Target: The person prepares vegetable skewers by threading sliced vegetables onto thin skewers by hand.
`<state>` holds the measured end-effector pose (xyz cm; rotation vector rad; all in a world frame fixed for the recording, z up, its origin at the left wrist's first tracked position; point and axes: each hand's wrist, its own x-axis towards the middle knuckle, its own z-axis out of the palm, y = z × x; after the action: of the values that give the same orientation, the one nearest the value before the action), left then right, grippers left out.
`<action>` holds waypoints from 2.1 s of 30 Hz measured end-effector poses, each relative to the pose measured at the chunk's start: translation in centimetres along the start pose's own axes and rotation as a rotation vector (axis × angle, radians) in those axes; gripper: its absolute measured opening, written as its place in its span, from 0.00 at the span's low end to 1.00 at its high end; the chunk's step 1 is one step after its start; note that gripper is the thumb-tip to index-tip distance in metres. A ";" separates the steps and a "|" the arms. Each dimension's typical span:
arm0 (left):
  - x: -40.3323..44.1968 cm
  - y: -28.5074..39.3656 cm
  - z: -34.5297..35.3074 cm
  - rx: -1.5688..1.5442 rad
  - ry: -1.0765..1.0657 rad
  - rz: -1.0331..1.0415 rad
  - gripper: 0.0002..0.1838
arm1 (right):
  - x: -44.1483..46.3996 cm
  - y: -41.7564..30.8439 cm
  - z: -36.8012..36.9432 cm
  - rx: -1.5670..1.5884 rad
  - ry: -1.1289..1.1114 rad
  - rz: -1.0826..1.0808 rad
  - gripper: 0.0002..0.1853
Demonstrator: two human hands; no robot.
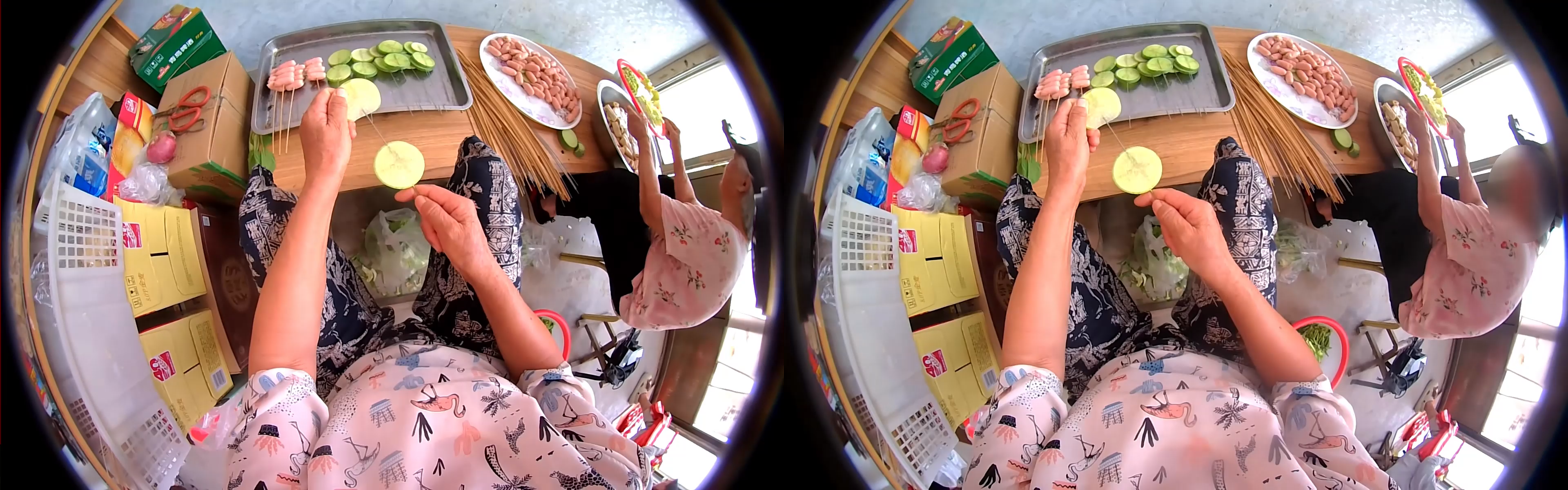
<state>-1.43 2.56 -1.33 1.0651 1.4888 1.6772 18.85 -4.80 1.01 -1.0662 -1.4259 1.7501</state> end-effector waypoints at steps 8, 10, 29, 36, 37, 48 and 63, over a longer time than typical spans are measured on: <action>-0.3 -0.2 0.1 -0.192 -0.038 -0.127 0.14 | 0.3 0.3 0.2 -0.002 0.028 -0.007 0.13; -0.2 -0.6 -0.1 -0.304 -0.094 -0.166 0.14 | 0.3 0.6 0.2 -0.002 0.021 -0.031 0.13; -0.4 -0.2 0.2 -0.231 -0.098 -0.138 0.13 | 0.3 0.7 0.0 -0.013 0.025 -0.020 0.13; -0.6 0.6 0.0 -0.203 -0.154 -0.183 0.13 | 0.4 0.8 -0.3 0.079 0.000 0.022 0.13; -0.6 0.6 -0.1 -0.189 -0.155 -0.193 0.13 | 0.4 0.8 -0.3 0.128 -0.008 0.042 0.13; -0.7 0.3 0.2 -0.180 -0.141 -0.194 0.12 | 0.5 1.5 0.2 -0.047 0.079 -0.058 0.12; -1.7 1.3 2.1 -0.664 -0.274 -0.436 0.31 | 1.4 0.7 -0.3 0.138 0.042 -0.007 0.13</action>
<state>1.24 1.88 -0.27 0.5285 0.8109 1.4711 18.48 -3.57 0.00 -1.0177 -1.2629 1.7830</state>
